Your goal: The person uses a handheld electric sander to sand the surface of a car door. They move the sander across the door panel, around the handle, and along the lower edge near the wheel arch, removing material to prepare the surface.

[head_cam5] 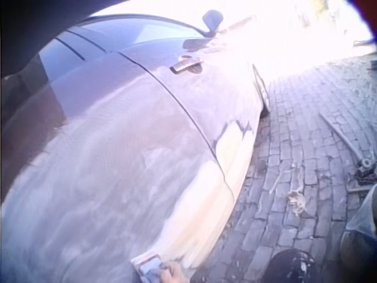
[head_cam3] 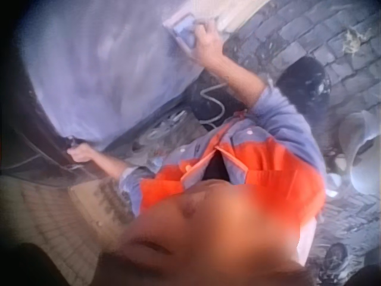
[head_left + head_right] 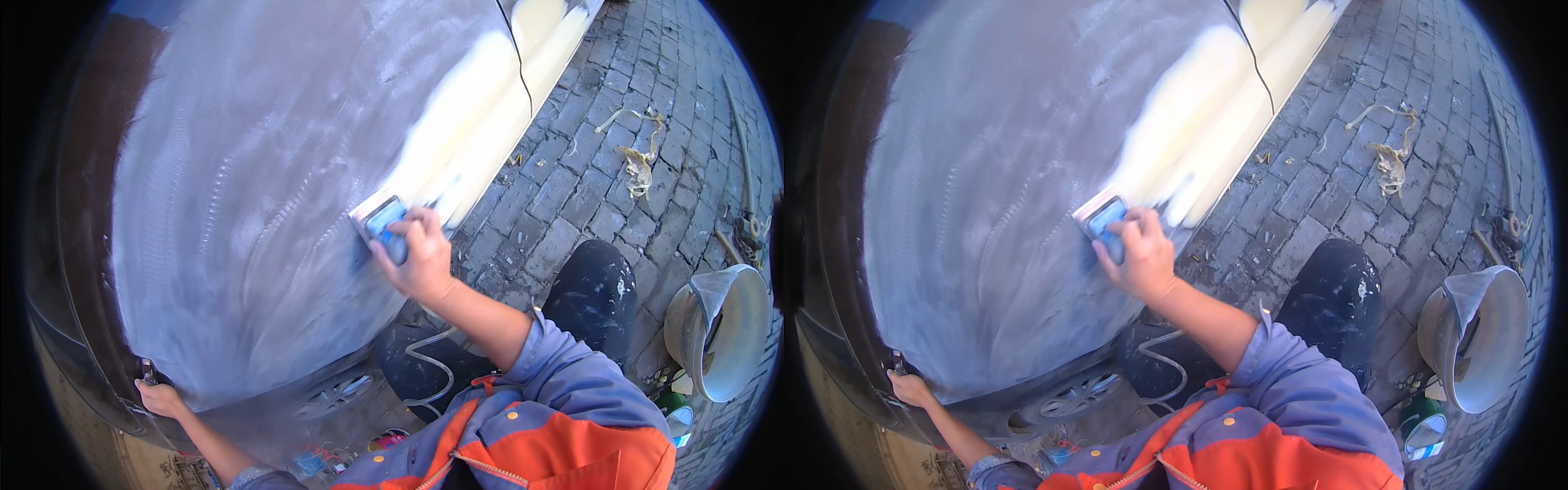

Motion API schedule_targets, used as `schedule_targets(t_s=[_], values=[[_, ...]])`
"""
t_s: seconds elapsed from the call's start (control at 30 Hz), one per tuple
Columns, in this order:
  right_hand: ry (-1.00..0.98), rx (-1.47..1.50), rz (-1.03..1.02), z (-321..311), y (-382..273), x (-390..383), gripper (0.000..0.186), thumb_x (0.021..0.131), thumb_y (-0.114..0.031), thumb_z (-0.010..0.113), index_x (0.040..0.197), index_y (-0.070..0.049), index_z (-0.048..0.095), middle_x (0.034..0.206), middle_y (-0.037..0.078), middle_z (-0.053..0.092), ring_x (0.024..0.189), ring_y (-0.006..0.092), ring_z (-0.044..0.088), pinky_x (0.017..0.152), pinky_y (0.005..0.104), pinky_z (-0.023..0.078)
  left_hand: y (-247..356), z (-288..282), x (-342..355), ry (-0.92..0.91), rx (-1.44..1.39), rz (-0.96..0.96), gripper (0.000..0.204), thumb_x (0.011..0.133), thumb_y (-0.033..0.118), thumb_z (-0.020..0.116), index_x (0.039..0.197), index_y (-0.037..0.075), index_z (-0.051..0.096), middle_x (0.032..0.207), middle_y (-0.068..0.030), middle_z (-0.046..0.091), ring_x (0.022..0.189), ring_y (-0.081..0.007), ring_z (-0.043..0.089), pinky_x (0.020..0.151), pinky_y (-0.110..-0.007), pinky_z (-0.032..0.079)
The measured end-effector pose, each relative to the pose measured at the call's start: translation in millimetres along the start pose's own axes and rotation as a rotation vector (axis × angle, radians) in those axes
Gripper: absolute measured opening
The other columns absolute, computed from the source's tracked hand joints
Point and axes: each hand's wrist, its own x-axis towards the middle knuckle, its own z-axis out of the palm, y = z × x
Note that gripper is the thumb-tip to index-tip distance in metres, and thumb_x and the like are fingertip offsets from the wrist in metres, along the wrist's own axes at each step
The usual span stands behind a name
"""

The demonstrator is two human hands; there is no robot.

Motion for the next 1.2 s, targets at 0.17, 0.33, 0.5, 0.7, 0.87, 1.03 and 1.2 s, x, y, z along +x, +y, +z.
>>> schedule_targets(t_s=[0.17,0.33,0.5,0.7,0.87,1.03,1.2], values=[[-0.133,0.063,-0.088,30,6,-105,0.038,0.078,-0.022,0.092,0.106,-0.013,0.068,0.112,0.013,0.062,0.095,0.0330,0.069,0.072,0.0411,0.060,-4,1,6,0.004,-0.010,0.094,0.061,0.112,0.040,0.040,0.125,-0.013,0.069,0.125,-0.0374,0.069,0.118,-0.0521,0.064,0.106,-0.050,0.045],[0.087,-0.023,0.368,29,52,-119,0.039,0.083,-0.024,0.089,0.110,-0.010,0.064,0.118,0.017,0.058,0.100,0.0380,0.067,0.081,0.0451,0.059,-17,12,16,-0.059,0.100,0.120,0.060,0.111,0.039,0.040,0.131,-0.010,0.069,0.129,-0.0350,0.069,0.123,-0.0502,0.064,0.108,-0.049,0.046],[0.198,-0.083,0.798,13,93,-58,0.043,0.090,-0.030,0.082,0.117,-0.006,0.059,0.128,0.021,0.052,0.111,0.0433,0.065,0.099,0.0514,0.053,-12,-4,14,-0.047,0.041,0.061,0.059,0.111,0.037,0.039,0.133,-0.009,0.068,0.132,-0.0328,0.069,0.126,-0.0482,0.064,0.109,-0.048,0.046],[0.203,-0.040,0.916,1,80,-16,0.045,0.091,-0.033,0.079,0.121,-0.007,0.058,0.131,0.023,0.052,0.114,0.0435,0.065,0.102,0.0507,0.053,-20,6,19,-0.055,0.069,0.070,0.059,0.111,0.037,0.038,0.134,-0.008,0.068,0.132,-0.0328,0.069,0.126,-0.0486,0.063,0.110,-0.048,0.045],[0.179,-0.023,0.966,16,62,-27,0.048,0.090,-0.035,0.080,0.122,-0.007,0.058,0.131,0.022,0.052,0.117,0.0426,0.064,0.103,0.0491,0.052,-10,4,12,-0.072,0.037,0.040,0.058,0.111,0.036,0.038,0.134,-0.007,0.069,0.132,-0.0335,0.069,0.125,-0.0496,0.063,0.110,-0.049,0.045],[0.206,-0.067,0.984,9,92,-55,0.049,0.090,-0.034,0.081,0.122,-0.005,0.057,0.130,0.021,0.053,0.117,0.0413,0.063,0.103,0.0485,0.052,-11,5,13,-0.061,0.041,0.013,0.058,0.111,0.036,0.039,0.133,-0.008,0.069,0.131,-0.0351,0.068,0.124,-0.0505,0.064,0.108,-0.049,0.047],[0.073,-0.012,0.882,22,67,-110,0.044,0.091,-0.031,0.082,0.116,-0.004,0.058,0.125,0.021,0.053,0.117,0.0419,0.060,0.101,0.0498,0.051,-17,4,15,-0.054,0.020,0.082,0.058,0.111,0.036,0.041,0.133,-0.010,0.068,0.132,-0.0346,0.069,0.123,-0.0496,0.065,0.108,-0.049,0.047]])
